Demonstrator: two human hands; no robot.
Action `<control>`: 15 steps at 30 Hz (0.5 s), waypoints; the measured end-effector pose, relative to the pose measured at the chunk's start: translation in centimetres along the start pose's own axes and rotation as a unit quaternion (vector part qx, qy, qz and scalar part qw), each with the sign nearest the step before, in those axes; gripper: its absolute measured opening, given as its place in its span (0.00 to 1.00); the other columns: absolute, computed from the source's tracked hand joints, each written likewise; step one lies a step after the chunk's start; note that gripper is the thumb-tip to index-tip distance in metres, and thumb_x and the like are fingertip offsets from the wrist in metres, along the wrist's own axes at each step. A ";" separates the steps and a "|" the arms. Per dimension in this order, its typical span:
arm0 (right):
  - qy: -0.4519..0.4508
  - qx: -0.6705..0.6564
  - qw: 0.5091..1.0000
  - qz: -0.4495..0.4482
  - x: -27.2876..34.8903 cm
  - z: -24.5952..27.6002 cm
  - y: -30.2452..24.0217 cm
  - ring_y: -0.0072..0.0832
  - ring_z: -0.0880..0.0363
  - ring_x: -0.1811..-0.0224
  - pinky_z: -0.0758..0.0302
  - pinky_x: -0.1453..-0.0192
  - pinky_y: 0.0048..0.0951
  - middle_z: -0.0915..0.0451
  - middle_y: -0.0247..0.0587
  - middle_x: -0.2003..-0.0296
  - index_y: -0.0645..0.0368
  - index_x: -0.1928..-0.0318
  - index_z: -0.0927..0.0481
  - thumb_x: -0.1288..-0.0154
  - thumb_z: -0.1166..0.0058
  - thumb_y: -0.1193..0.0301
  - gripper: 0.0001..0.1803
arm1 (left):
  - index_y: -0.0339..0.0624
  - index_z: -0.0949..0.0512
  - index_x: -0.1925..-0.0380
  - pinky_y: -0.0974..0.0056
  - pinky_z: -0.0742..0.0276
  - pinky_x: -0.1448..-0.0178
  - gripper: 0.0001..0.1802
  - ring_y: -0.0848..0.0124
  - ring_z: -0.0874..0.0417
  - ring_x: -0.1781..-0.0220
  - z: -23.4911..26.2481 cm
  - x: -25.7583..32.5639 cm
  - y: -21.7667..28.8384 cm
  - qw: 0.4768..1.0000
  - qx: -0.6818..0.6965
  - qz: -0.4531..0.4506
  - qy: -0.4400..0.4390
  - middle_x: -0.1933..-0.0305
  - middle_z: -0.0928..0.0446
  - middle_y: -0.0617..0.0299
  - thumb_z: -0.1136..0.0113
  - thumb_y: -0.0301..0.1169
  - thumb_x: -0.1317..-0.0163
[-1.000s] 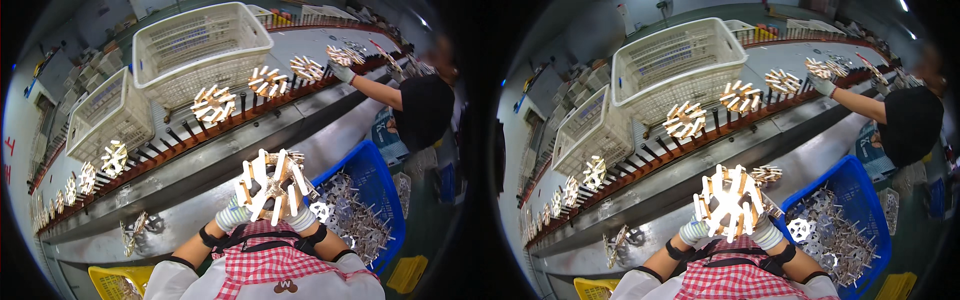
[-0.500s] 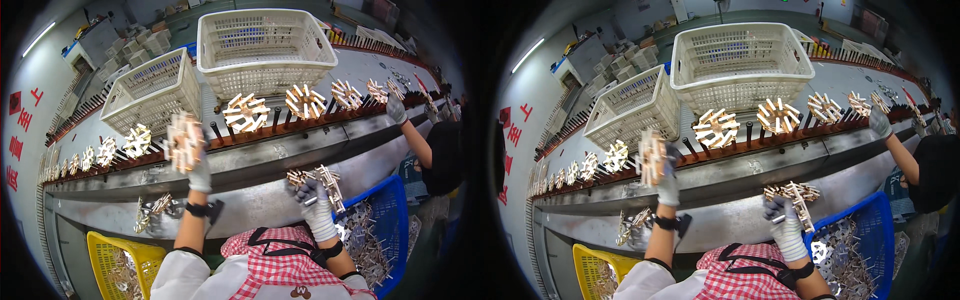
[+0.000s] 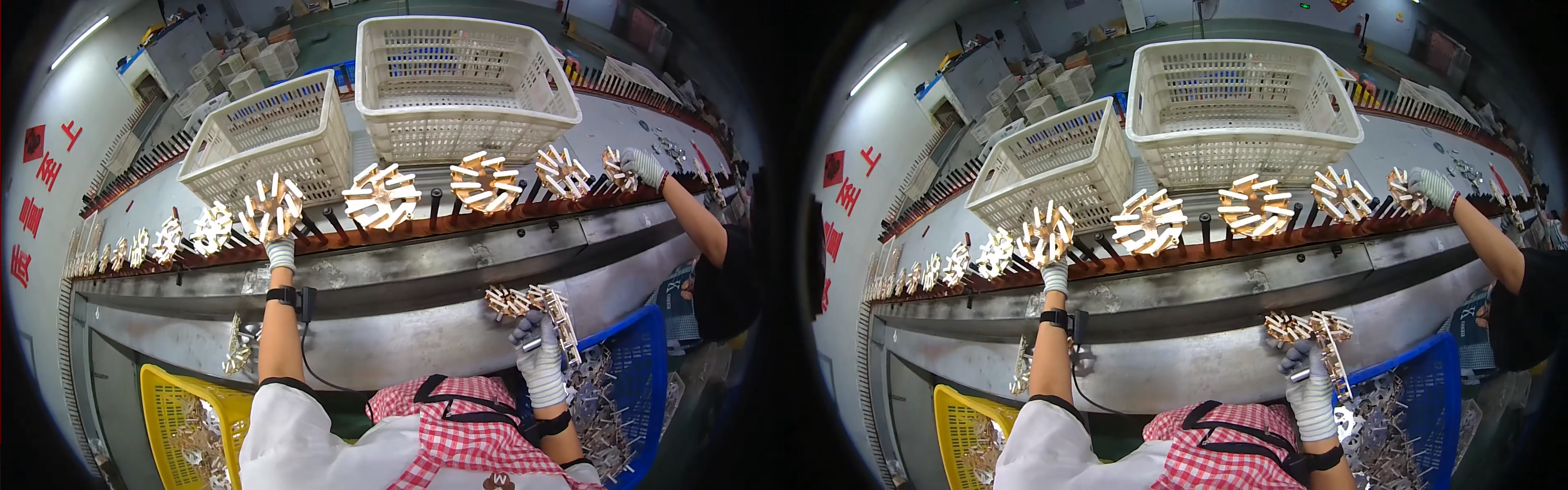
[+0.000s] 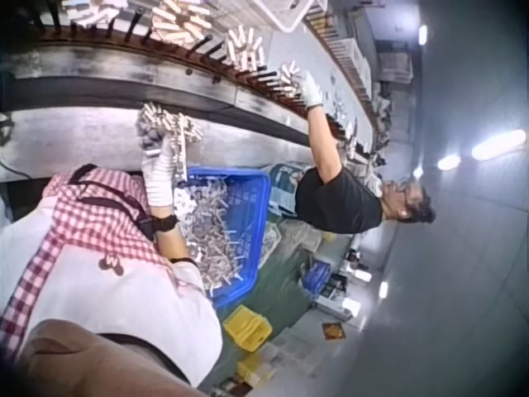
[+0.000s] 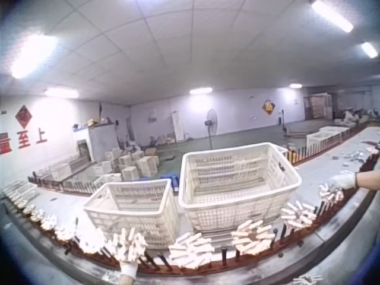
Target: The person picks up white plastic star-shaped components from a blue basket and places them onto vertical pegs on a conveyor belt. The person handles the components by hand, arranging them in a line on the belt.
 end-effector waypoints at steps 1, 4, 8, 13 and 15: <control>0.009 0.011 1.000 -0.002 -0.4 0.7 -0.2 0.22 0.23 0.70 0.23 0.61 0.29 0.22 0.32 0.69 0.55 0.59 0.22 0.37 0.42 0.52 0.19 | 0.47 0.22 0.51 0.49 0.33 0.38 0.18 0.53 0.22 0.46 0.5 -0.1 0.2 0.999 -0.021 0.009 -0.024 0.49 0.20 0.53 0.51 0.36 0.39; -0.004 0.029 0.999 0.015 -0.8 0.8 -1.7 0.23 0.23 0.69 0.24 0.62 0.30 0.22 0.31 0.69 0.53 0.59 0.21 0.37 0.42 0.51 0.19 | 0.42 0.18 0.60 0.49 0.30 0.43 0.17 0.52 0.18 0.54 2.2 -2.1 2.8 0.986 -0.078 0.063 -0.132 0.59 0.17 0.52 0.55 0.35 0.38; -0.017 0.006 1.000 0.013 -1.7 1.6 -2.9 0.25 0.22 0.71 0.22 0.62 0.29 0.21 0.34 0.71 0.56 0.62 0.21 0.40 0.39 0.52 0.20 | 0.41 0.17 0.62 0.49 0.27 0.46 0.20 0.51 0.17 0.56 -1.4 -0.6 -1.0 0.992 -0.066 -0.028 -0.099 0.60 0.17 0.51 0.58 0.37 0.36; -0.011 0.057 0.997 0.052 -1.5 3.2 -5.3 0.24 0.21 0.70 0.21 0.64 0.28 0.19 0.36 0.69 0.57 0.60 0.21 0.42 0.37 0.52 0.21 | 0.40 0.17 0.61 0.50 0.23 0.52 0.24 0.50 0.17 0.56 -2.6 0.3 -3.0 0.996 -0.092 -0.012 0.000 0.58 0.18 0.48 0.60 0.43 0.32; -0.001 0.083 0.993 0.082 -1.0 3.5 -5.5 0.24 0.20 0.69 0.21 0.64 0.27 0.19 0.36 0.68 0.57 0.59 0.21 0.40 0.39 0.51 0.22 | 0.42 0.19 0.53 0.52 0.26 0.43 0.24 0.51 0.21 0.46 -2.0 -1.7 -2.9 0.978 -0.005 0.134 -0.161 0.49 0.21 0.48 0.62 0.45 0.31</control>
Point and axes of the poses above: each hand's wrist, its own x-axis away from the middle knuckle, its own z-axis out of the back of the hand, y = z × x, the point moved 3 cm from there along -x, towards the middle knuckle
